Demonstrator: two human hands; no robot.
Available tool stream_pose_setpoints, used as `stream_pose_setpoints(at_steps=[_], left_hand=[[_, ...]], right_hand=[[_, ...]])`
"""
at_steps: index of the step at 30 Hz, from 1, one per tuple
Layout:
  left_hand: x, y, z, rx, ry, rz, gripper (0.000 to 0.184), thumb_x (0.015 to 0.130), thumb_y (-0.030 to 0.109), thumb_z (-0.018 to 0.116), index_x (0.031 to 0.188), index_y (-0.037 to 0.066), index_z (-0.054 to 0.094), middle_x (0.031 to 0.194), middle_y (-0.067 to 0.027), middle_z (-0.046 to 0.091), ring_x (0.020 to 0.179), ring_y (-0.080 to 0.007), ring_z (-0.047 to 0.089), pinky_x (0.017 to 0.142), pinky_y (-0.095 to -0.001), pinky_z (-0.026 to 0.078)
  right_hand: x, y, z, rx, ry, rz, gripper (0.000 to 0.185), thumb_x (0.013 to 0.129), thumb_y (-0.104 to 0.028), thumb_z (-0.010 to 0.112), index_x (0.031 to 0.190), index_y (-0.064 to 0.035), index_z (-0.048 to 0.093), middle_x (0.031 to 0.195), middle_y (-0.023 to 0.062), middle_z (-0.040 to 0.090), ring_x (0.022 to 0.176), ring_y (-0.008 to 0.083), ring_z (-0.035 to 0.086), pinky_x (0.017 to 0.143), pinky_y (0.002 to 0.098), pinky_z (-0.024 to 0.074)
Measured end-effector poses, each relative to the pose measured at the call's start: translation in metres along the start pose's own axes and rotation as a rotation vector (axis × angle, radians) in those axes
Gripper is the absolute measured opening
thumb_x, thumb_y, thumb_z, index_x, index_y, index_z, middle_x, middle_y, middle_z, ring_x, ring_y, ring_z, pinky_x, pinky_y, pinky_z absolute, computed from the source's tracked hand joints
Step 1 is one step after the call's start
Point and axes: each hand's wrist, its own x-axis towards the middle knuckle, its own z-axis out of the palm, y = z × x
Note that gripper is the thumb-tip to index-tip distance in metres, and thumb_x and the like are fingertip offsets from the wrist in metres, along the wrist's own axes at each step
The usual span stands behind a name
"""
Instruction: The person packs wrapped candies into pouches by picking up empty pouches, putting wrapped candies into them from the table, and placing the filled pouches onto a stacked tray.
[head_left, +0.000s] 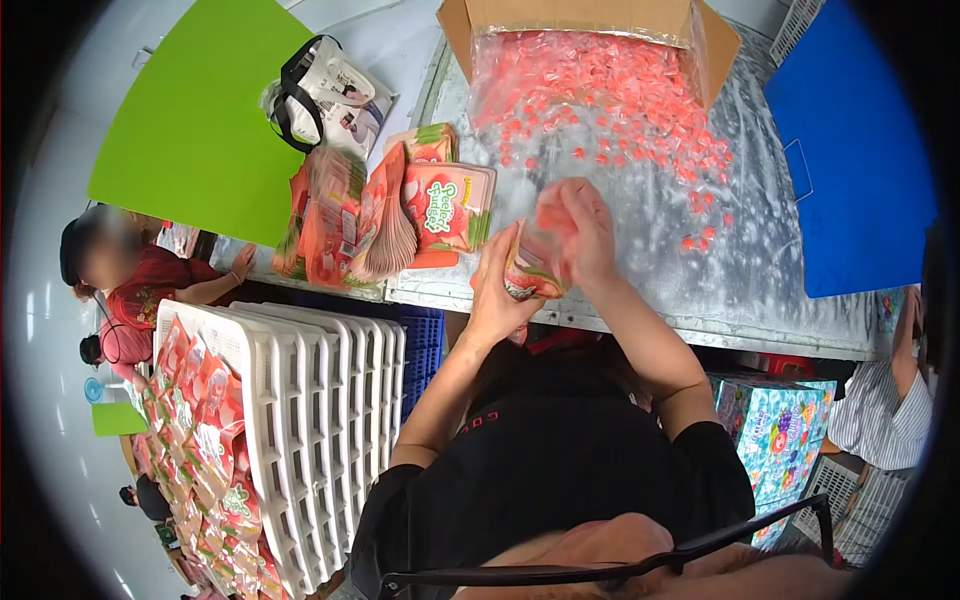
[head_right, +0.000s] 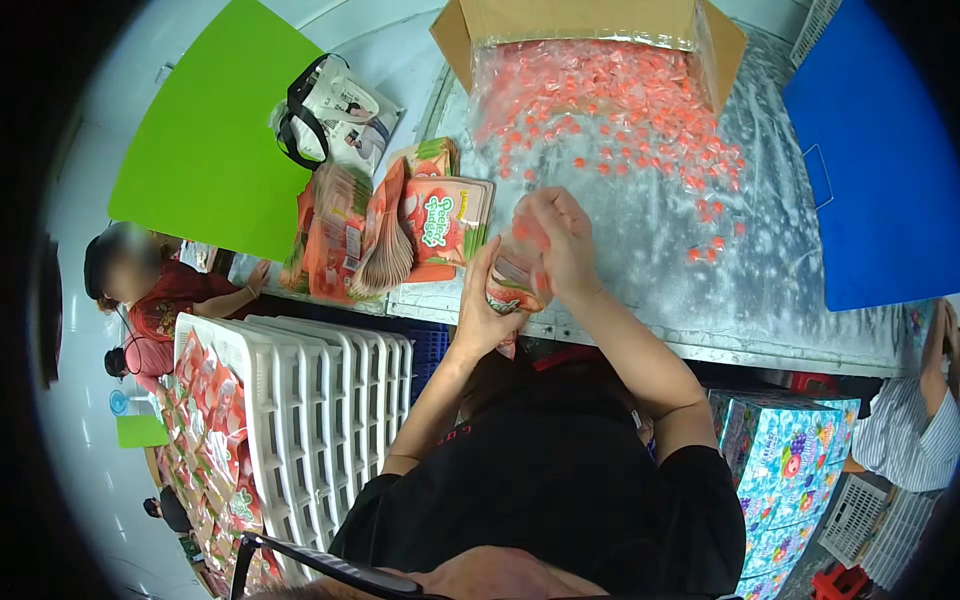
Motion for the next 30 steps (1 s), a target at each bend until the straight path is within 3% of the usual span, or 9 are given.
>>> stream_pose_setpoints(at_steps=[5,15,17,21,23,25,27,28,30], left_hand=[[0.001,-0.001,0.002,-0.012,0.016,-0.011,0.105,0.057,0.006,0.086,0.148,0.003,0.035,0.143,-0.0199,0.044,0.134,-0.0357,0.044,0.113,-0.0446,0.036],[0.011,0.000,0.009,0.020,0.218,0.019,0.108,0.058,0.006,0.086,0.150,0.003,0.030,0.143,-0.0224,0.036,0.135,-0.0407,0.037,0.113,-0.0482,0.033],[0.012,-0.002,0.016,0.061,0.294,0.020,0.111,0.058,0.007,0.086,0.151,0.002,0.026,0.144,-0.0234,0.034,0.136,-0.0413,0.035,0.114,-0.0495,0.030],[0.004,-0.010,0.027,0.077,0.452,0.035,0.119,0.059,0.010,0.085,0.154,0.000,0.014,0.144,-0.0208,0.030,0.135,-0.0389,0.033,0.115,-0.0489,0.026],[-0.005,-0.021,0.019,-0.336,0.382,0.060,0.126,0.058,0.011,0.088,0.156,0.003,0.008,0.141,-0.0172,0.035,0.126,-0.0312,0.042,0.112,-0.0444,0.032],[-0.009,-0.030,0.013,-0.558,0.438,0.020,0.115,0.062,0.008,0.087,0.156,0.003,0.020,0.133,-0.0104,0.046,0.112,-0.0215,0.049,0.103,-0.0371,0.041],[-0.010,-0.050,0.005,-0.600,0.153,-0.198,0.089,0.068,0.000,0.081,0.148,0.003,0.042,0.122,-0.0056,0.055,0.098,-0.0170,0.051,0.094,-0.0316,0.045],[-0.010,-0.045,0.001,-0.604,0.096,-0.136,0.071,0.072,-0.005,0.076,0.140,0.004,0.055,0.127,-0.0048,0.058,0.104,-0.0164,0.054,0.092,-0.0291,0.045],[-0.008,-0.050,0.004,-0.524,0.034,-0.083,0.072,0.073,-0.005,0.075,0.141,0.006,0.054,0.133,-0.0063,0.056,0.112,-0.0171,0.054,0.094,-0.0300,0.046]], right_hand=[[-0.006,-0.004,-0.010,-0.285,-0.297,0.017,0.017,0.101,-0.018,0.054,0.104,-0.0020,0.061,0.097,0.0034,0.062,0.093,0.0096,0.055,0.087,0.0264,0.0443],[-0.014,-0.045,0.026,-0.645,-0.376,-0.162,0.023,0.099,-0.016,0.052,0.113,-0.0004,0.061,0.109,0.0077,0.062,0.106,0.0198,0.060,0.096,0.0335,0.0446],[-0.020,-0.060,0.037,-1.331,-0.635,-0.505,0.020,0.090,-0.012,0.060,0.106,-0.0017,0.063,0.107,0.0076,0.064,0.106,0.0248,0.062,0.097,0.0369,0.0464],[-0.013,-0.056,0.011,-1.558,-0.951,-0.442,0.020,0.078,-0.010,0.065,0.097,-0.0044,0.064,0.104,0.0084,0.065,0.107,0.0280,0.061,0.097,0.0412,0.0468],[-0.008,-0.063,0.010,-1.526,-0.975,-0.752,0.016,0.074,-0.008,0.065,0.090,-0.0065,0.064,0.100,0.0077,0.065,0.108,0.0246,0.062,0.098,0.0439,0.0451],[-0.010,-0.064,0.004,-1.599,-0.973,-0.770,0.017,0.074,-0.009,0.067,0.091,-0.0067,0.064,0.100,0.0075,0.064,0.109,0.0243,0.061,0.100,0.0451,0.0439],[-0.016,-0.063,0.004,-1.666,-0.977,-0.786,0.018,0.074,-0.010,0.068,0.091,-0.0068,0.064,0.099,0.0073,0.064,0.110,0.0240,0.061,0.101,0.0463,0.0426],[-0.018,-0.064,0.006,-1.693,-0.959,-0.722,0.019,0.074,-0.011,0.069,0.092,-0.0065,0.064,0.099,0.0071,0.064,0.112,0.0236,0.060,0.102,0.0469,0.0413],[-0.021,-0.067,0.011,-1.706,-0.952,-0.669,0.020,0.074,-0.012,0.070,0.092,-0.0062,0.064,0.099,0.0070,0.064,0.113,0.0231,0.060,0.104,0.0475,0.0400]])
